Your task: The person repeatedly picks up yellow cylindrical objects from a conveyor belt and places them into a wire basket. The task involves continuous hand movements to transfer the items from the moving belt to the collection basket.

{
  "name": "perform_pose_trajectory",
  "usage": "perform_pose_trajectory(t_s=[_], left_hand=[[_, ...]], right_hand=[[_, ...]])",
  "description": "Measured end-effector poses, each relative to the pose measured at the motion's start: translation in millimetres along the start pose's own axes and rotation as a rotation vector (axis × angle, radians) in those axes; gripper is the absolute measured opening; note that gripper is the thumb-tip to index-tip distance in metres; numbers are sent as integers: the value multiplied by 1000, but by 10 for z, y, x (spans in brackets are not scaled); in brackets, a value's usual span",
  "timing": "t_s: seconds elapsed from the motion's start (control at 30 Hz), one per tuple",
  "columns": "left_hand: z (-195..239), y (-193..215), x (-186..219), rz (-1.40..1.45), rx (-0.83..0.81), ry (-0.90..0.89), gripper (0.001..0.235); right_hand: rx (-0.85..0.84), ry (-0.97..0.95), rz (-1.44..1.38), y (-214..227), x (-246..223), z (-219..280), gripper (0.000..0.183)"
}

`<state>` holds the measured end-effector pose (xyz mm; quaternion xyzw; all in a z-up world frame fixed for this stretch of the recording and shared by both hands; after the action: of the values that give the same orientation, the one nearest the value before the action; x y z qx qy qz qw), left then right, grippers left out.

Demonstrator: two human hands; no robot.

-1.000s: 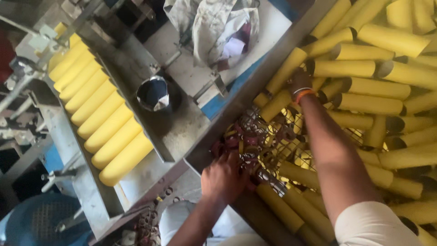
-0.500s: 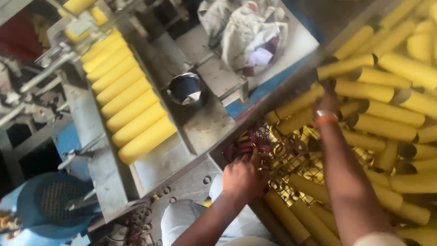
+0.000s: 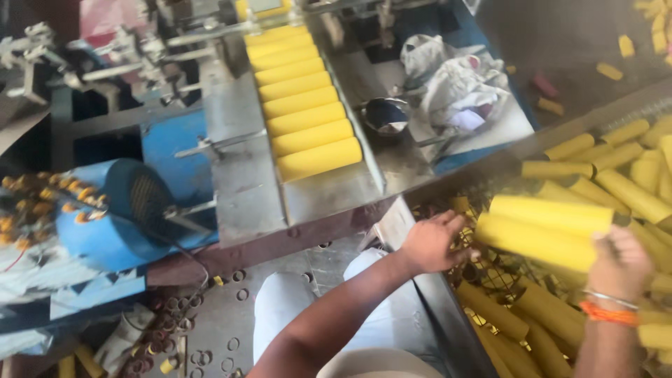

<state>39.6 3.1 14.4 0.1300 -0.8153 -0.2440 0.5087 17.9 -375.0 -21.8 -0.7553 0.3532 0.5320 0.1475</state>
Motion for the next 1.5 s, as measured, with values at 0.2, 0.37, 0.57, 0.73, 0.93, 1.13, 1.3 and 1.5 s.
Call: perform_pose_trajectory(t_s=[0.2,0.37,0.57,0.73,0.93,1.13,1.3,1.5], left_hand=[[466,1180,196,124,598,-137,59],[532,1737,182,-261,723,-217,73],[11,1979,-738,-650,466,60,128],[84,1809,-1535,-988,178,228,117],[126,1815,-1456,-1071,194,114,109],[-92,905,-448,-515,120,-179,86],[-71,-113,224,-140,-224,-173,79],[-11,-354,102,-417,-350,-59,70]], right_hand=[[-215,-25,-597,-1083,-1473,16,29],[-391,-58,-569,-2520,-1852,440,35],[-665,380,-137,-4057,-2014,1330,29],[-505,771,236,-3758,-1818,1232,19],[-445,77,149,-2140,-376,719,24],[-499,-195,745,-142,1453,1418,36],[-677,-186,1017,235,1732,1980,46],[-201,-4,1224,510,1641,1240,58]])
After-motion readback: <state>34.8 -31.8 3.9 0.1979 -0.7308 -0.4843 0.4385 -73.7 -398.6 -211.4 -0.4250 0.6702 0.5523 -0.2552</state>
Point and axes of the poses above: each hand's wrist, its own z-axis away from the middle knuckle, its own y-axis out of the back of the hand, x = y × z, the point moved 7 cm from there along -z, towards the middle knuckle, and after that the axes turned 14 degrees about x, right-handed, at the moved point
